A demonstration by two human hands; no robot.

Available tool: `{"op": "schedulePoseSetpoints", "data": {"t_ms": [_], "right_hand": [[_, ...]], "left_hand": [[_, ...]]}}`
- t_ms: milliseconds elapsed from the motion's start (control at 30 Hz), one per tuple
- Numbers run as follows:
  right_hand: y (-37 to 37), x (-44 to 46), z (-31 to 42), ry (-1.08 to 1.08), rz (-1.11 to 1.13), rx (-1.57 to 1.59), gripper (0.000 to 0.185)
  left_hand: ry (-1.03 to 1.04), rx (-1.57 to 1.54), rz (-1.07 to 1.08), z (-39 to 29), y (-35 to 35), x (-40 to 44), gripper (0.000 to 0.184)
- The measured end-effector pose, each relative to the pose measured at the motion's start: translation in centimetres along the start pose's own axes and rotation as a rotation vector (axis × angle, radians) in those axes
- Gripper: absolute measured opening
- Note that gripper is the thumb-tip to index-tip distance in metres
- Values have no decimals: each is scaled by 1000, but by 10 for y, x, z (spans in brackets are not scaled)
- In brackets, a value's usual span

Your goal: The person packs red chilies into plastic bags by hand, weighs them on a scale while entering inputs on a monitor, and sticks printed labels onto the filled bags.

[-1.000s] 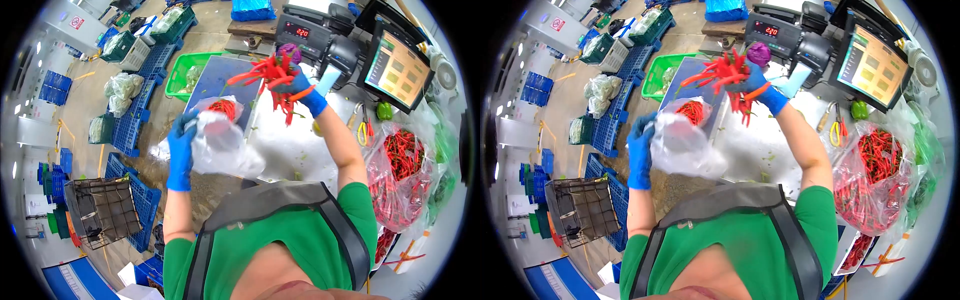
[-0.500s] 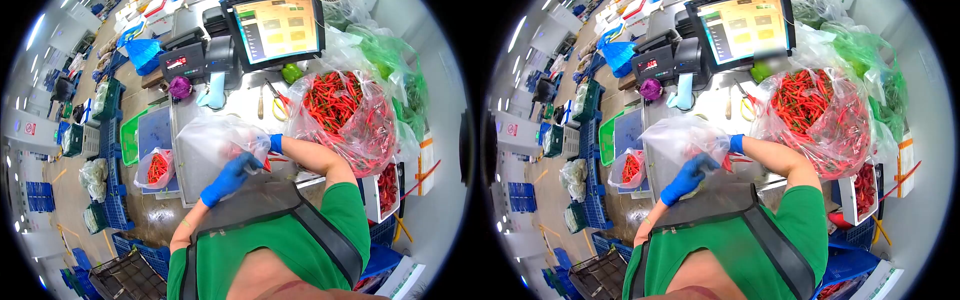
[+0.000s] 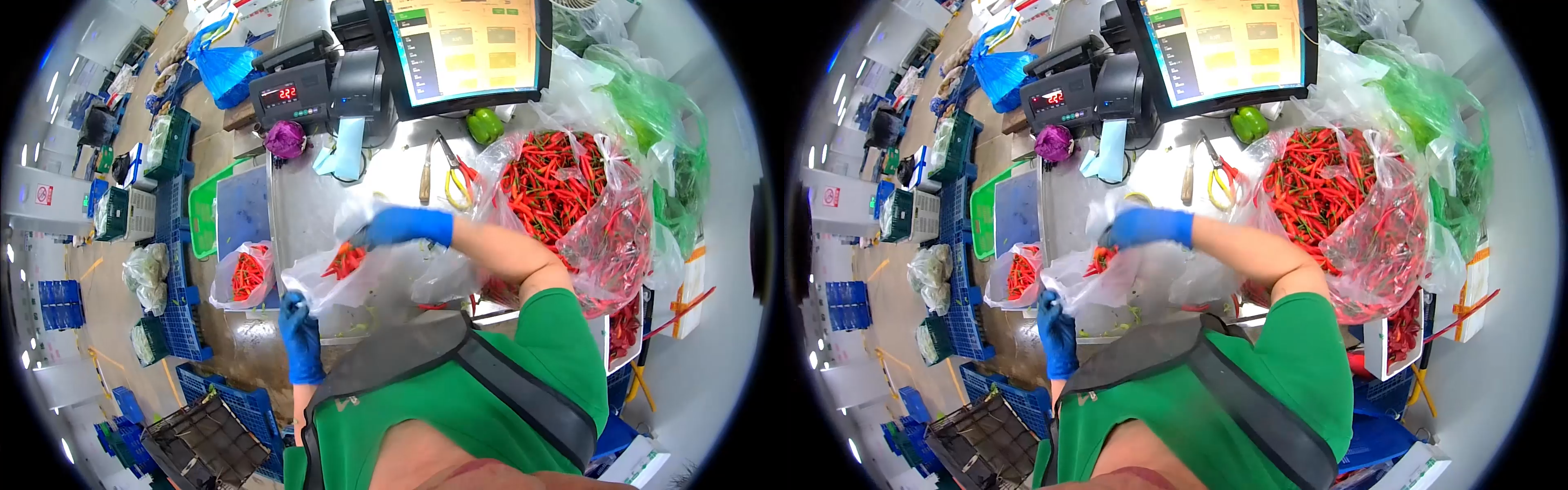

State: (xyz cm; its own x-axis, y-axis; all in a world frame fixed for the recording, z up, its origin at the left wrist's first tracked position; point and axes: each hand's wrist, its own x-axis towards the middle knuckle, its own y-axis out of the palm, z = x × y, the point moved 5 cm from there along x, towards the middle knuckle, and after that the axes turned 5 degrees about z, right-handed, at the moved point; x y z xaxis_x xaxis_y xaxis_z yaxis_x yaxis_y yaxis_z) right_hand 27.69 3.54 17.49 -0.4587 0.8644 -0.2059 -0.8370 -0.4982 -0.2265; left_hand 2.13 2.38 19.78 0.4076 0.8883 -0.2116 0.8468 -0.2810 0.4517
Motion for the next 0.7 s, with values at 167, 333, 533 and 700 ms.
{"op": "schedulePoseSetpoints", "data": {"t_ms": [167, 333, 533, 700], "right_hand": [[-40, -9, -17, -38, 128, -86, 38], [-69, -72, 38, 92, 428, 48, 33], [-242, -79, -46, 123, -534, -1175, 33], [-270, -89, -63, 172, -535, -1220, 42]], "left_hand": [[-25, 32, -107, 14, -19, -12, 37], [-152, 653, 59, 32, 69, 13, 80], [231, 1385, 768, 32, 147, 20, 65], [-82, 1372, 1020, 61, 147, 10, 47]]}}
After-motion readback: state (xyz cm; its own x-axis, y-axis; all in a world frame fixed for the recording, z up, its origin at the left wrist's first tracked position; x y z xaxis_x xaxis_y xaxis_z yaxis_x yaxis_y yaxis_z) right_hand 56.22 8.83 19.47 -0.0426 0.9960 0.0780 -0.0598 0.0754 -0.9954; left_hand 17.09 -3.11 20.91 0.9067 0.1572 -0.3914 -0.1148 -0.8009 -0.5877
